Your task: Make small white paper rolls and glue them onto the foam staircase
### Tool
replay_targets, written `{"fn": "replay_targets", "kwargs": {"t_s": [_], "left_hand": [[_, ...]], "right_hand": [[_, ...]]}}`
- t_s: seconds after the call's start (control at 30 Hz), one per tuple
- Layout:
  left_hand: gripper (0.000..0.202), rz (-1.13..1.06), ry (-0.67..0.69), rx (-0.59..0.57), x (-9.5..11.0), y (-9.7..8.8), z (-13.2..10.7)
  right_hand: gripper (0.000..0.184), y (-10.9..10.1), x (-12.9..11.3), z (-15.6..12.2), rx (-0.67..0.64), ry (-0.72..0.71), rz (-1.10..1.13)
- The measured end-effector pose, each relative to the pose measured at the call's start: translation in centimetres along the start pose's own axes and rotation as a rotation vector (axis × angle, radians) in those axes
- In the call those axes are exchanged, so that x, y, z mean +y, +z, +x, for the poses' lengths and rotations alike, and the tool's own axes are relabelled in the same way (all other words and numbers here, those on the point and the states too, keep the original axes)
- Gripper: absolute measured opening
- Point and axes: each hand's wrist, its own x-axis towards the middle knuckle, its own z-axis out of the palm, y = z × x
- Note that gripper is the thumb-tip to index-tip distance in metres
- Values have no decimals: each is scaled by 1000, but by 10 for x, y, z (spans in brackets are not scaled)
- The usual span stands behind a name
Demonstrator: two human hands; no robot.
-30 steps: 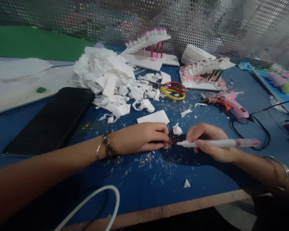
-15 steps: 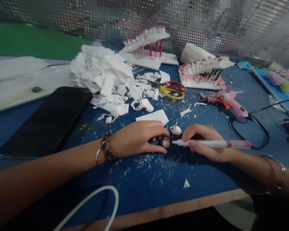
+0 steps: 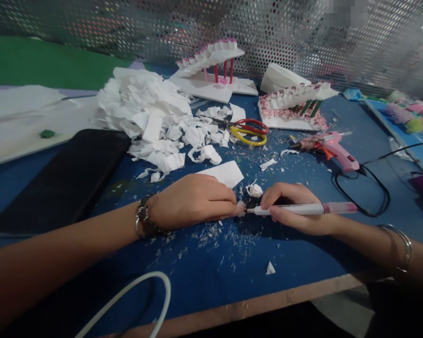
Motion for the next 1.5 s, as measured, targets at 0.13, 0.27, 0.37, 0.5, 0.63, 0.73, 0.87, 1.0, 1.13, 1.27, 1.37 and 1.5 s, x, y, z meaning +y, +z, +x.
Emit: {"fn": "replay_targets", "kwargs": {"t_s": [0.13,0.27,0.37,0.5,0.63,0.73,0.87,1.0,1.13,1.27,1.37,1.5], "left_hand": [[39,-2,0,-10,-1,2,-1],[36,-17,10,-15,-2,4,-2],[38,-23,4,-52,-2,4,-3],[41,-42,-13,-75,-2,4,-3],[41,-44,-6,-61,-3,5,-3],[39,-55,8,-44,-4,6,-3],[36,-68,-7,-50,-4,6,-3],[36,-67,-10,-64,-3,5,-2],[34,-67,3,-21,-3,4,-1],[35,-66,23,4,-3,4,-1],[37,-56,18,1,-3,6,-1],[37,-54,32,21,-3,7,-1]], "right_hand": [[7,1,-1,2,-36,9,-37],[5,1,-3,2,-23,33,-51],[6,0,-4,2,-3,34,-59],[5,0,-1,2,-15,-35,-41],[5,1,3,1,9,-20,-79],[5,2,4,1,4,-37,-74],[3,2,5,2,0,-78,-127],[3,2,5,2,26,-90,-105],[3,2,6,2,15,-90,-128],[4,2,5,3,30,-91,-119],[4,2,4,3,4,-104,-119],[5,1,3,3,21,-91,-92]]}}
